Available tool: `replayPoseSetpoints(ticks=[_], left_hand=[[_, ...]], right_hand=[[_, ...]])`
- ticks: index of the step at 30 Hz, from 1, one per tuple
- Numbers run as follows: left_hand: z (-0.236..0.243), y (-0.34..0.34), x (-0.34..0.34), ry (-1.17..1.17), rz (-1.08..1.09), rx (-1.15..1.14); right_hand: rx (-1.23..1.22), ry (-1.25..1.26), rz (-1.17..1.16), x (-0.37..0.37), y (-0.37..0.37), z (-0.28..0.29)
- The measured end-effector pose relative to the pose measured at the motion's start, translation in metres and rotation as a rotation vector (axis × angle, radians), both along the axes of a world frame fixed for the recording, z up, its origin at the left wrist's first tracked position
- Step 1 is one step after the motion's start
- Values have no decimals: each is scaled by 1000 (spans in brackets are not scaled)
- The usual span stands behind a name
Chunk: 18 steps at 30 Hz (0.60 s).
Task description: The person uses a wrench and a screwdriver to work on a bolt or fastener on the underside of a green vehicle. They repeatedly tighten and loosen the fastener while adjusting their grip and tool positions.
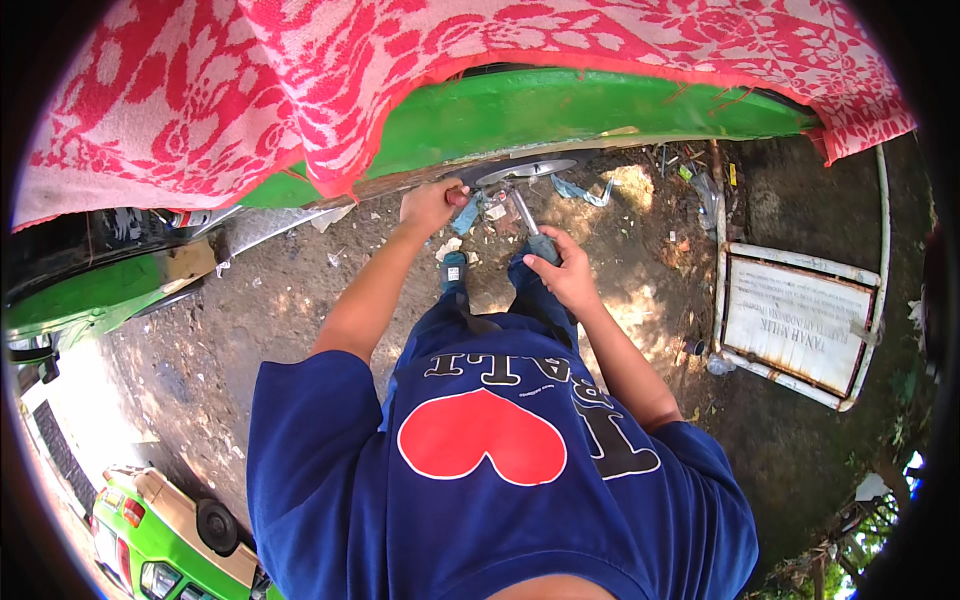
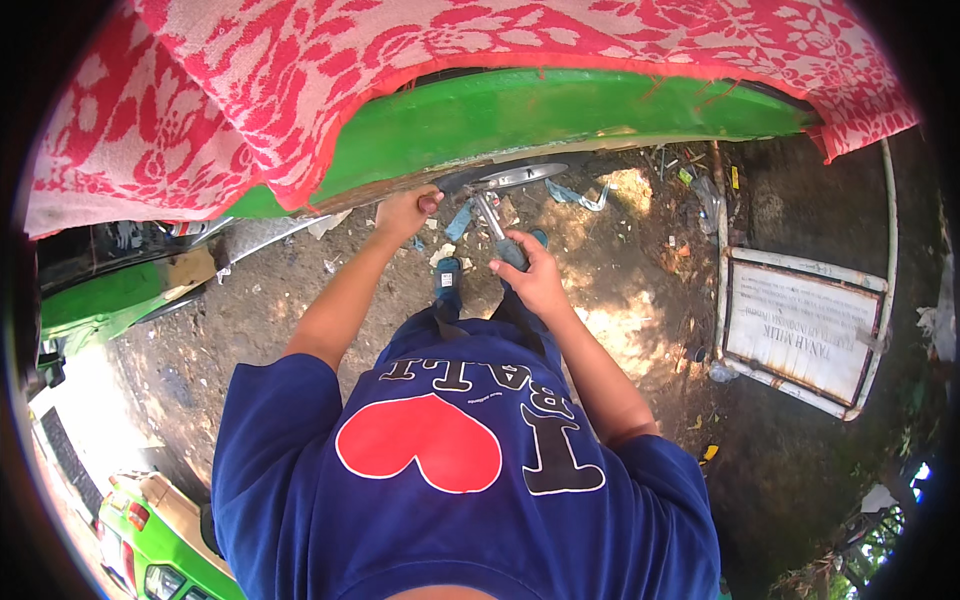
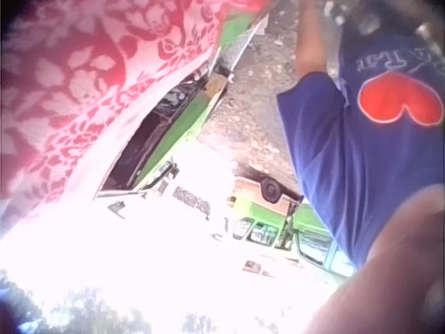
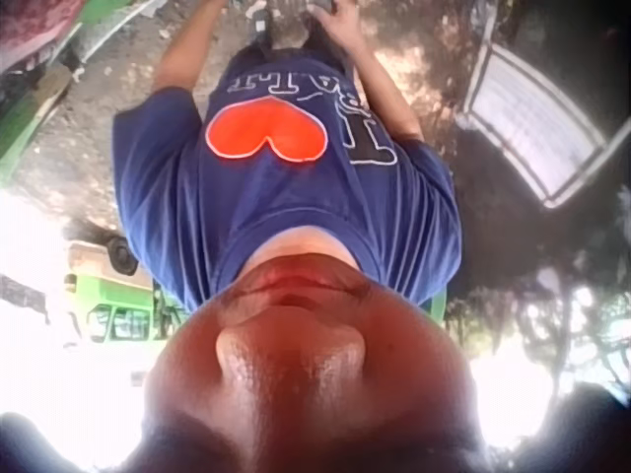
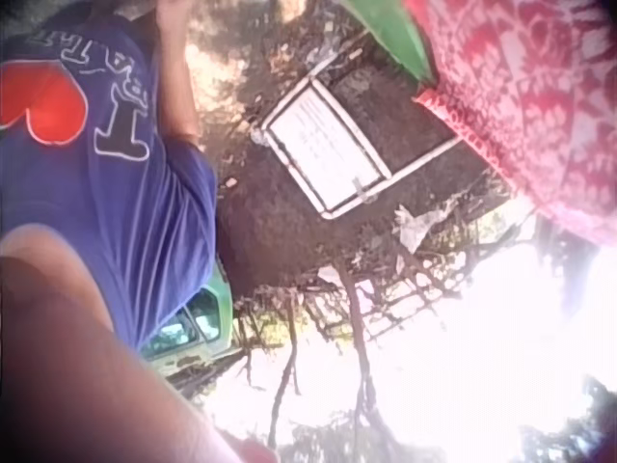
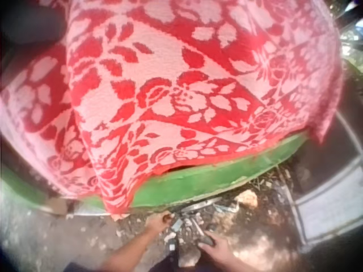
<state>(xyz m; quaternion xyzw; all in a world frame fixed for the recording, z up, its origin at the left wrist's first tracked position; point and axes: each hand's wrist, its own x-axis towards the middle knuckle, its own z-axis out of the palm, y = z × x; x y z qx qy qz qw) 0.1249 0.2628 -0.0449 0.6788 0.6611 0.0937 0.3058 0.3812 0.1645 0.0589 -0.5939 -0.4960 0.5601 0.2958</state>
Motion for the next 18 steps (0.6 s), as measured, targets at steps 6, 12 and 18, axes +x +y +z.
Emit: replayPoseSetpoints(ticks=[6, 12, 18], left_hand=[[55, 2, 7, 305, -160, -268], [56, -7, 6, -263, -176, -165], [116, 6, 30, -226, -266, -60]], right_hand=[[-330, 518, -154, 20, 17, 7], [-440, 709, -280, 14, 23, 17], [-418, 577, -181, 31, 23, 3]])
